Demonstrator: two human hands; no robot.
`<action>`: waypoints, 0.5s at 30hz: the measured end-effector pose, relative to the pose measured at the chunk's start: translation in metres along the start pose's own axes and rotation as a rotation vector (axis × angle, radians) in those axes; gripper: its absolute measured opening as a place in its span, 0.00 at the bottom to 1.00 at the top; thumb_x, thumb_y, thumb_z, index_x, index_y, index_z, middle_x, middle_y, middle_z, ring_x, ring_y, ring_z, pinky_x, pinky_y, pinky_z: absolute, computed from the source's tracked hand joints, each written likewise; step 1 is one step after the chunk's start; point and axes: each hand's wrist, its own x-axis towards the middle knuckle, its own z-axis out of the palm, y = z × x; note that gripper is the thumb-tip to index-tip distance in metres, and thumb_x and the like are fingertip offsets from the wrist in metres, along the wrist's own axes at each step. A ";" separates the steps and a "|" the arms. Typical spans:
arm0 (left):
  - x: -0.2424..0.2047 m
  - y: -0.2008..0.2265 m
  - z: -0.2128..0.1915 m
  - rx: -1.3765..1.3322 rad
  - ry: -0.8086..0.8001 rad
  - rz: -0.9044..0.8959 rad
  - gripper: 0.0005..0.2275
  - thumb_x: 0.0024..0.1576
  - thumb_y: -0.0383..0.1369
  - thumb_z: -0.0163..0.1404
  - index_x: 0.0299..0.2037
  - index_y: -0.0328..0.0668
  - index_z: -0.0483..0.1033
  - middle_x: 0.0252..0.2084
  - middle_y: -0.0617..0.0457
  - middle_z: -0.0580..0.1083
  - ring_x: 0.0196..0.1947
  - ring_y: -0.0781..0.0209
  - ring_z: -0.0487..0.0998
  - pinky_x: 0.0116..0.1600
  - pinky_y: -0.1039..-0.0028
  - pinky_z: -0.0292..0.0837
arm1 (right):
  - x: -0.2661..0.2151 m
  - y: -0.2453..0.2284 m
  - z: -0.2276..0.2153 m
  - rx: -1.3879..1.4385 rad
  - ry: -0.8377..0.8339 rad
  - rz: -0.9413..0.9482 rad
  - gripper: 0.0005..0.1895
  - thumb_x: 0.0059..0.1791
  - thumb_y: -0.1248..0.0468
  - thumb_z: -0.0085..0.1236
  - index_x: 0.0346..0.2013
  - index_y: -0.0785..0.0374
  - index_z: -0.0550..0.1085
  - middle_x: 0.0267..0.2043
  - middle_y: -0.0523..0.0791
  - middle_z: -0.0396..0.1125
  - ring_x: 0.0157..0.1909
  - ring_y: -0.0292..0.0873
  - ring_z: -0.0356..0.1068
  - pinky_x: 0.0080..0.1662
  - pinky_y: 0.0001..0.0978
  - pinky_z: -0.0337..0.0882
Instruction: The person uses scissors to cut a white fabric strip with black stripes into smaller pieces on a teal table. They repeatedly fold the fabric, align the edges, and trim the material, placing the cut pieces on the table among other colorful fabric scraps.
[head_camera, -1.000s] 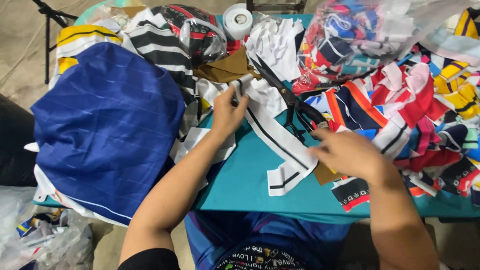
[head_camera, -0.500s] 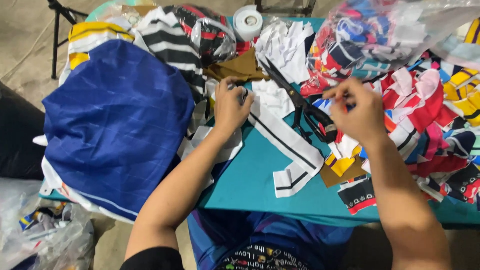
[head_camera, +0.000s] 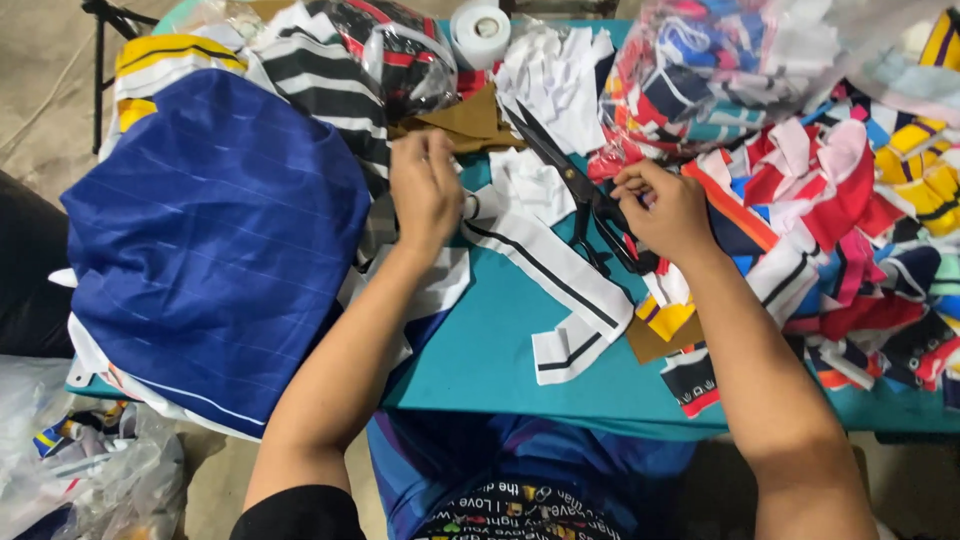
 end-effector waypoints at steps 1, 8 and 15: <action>-0.008 -0.005 0.002 -0.001 -0.008 -0.002 0.19 0.71 0.37 0.35 0.32 0.38 0.75 0.33 0.42 0.73 0.41 0.39 0.74 0.45 0.56 0.71 | -0.006 -0.003 -0.001 0.000 -0.002 0.008 0.09 0.45 0.66 0.61 0.38 0.49 0.79 0.33 0.38 0.77 0.31 0.46 0.74 0.38 0.33 0.73; -0.025 -0.003 0.024 -0.454 -0.131 0.192 0.20 0.54 0.21 0.49 0.08 0.45 0.68 0.22 0.56 0.77 0.31 0.56 0.78 0.37 0.78 0.71 | 0.001 -0.009 -0.009 0.073 -0.037 0.021 0.08 0.45 0.69 0.58 0.37 0.55 0.79 0.33 0.41 0.77 0.32 0.46 0.76 0.38 0.32 0.74; -0.048 0.056 0.019 -0.486 -0.806 0.444 0.12 0.47 0.30 0.62 0.39 0.32 0.79 0.38 0.39 0.75 0.40 0.38 0.77 0.44 0.53 0.74 | 0.001 -0.008 -0.008 0.108 -0.024 0.042 0.08 0.45 0.70 0.59 0.37 0.55 0.79 0.32 0.41 0.77 0.35 0.44 0.77 0.40 0.30 0.74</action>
